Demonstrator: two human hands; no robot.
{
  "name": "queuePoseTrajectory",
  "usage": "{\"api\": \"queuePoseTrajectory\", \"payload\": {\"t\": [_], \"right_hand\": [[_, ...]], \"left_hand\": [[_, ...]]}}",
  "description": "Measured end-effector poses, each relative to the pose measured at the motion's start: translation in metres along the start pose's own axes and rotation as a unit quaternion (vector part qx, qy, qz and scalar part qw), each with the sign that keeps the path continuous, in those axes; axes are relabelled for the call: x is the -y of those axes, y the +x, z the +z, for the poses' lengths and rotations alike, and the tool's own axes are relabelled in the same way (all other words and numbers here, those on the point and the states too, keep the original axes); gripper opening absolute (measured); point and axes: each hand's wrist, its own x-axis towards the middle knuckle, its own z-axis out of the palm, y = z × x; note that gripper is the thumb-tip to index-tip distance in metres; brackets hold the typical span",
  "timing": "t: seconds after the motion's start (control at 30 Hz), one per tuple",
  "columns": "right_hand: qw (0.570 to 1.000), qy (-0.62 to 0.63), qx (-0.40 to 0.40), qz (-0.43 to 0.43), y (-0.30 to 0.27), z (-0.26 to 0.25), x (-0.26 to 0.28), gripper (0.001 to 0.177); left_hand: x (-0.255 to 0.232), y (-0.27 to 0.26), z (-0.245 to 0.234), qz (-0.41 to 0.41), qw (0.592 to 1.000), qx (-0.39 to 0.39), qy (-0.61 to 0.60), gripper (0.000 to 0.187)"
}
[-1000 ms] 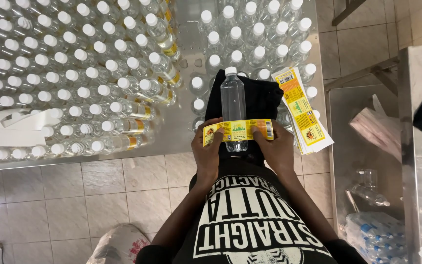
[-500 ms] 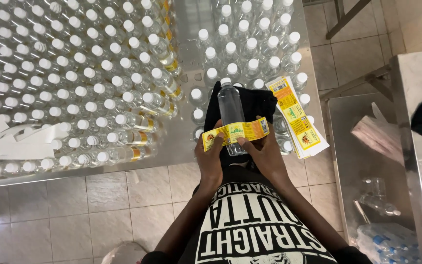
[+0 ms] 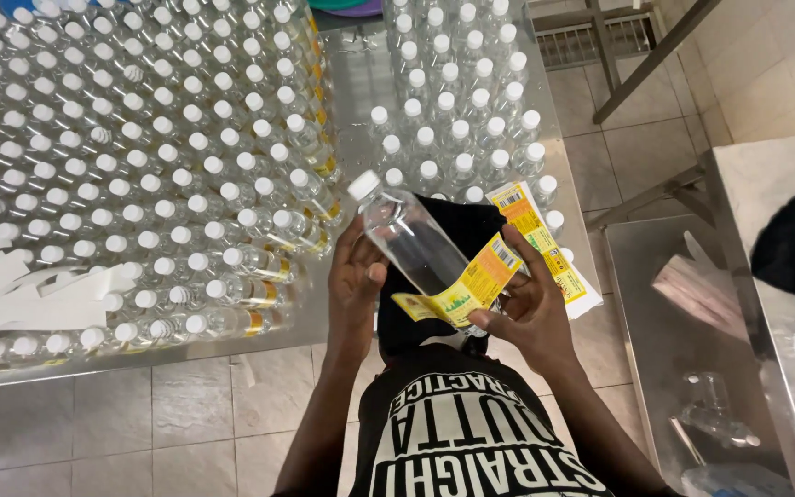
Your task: Manually peeling and applying adhesive labels to plastic water bottles at a production workstation.
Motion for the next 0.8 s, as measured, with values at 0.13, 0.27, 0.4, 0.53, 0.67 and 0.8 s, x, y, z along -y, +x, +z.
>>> {"api": "queuePoseTrajectory", "payload": {"t": [0.13,0.27,0.4,0.53,0.67,0.8], "right_hand": [[0.994,-0.067,0.043,-0.074,0.005,0.004,-0.021,0.116],[0.794,-0.425,-0.158,-0.405,0.012,0.009,-0.031,0.082],[0.755,-0.436,-0.095,-0.48,0.003,0.019,-0.05,0.048],[0.719,-0.525,-0.035,-0.455,0.009,0.035,-0.042,0.07],[0.764,-0.525,-0.01,-0.374,0.017,0.017,-0.058,0.091],[0.851,-0.427,0.069,-0.298,0.018,-0.009,-0.067,0.106]], "left_hand": [[-0.007,0.002,0.024,-0.069,0.984,-0.025,-0.159,0.078],[0.008,0.014,0.028,-0.055,0.971,-0.182,-0.144,0.062],[-0.002,0.004,0.039,-0.065,0.963,-0.207,-0.157,0.056],[0.0,-0.009,0.051,-0.033,0.983,-0.128,-0.126,0.057],[0.002,-0.013,0.056,-0.002,0.991,-0.077,-0.107,0.064],[-0.003,-0.017,0.053,-0.008,0.995,-0.056,-0.085,0.069]]}}
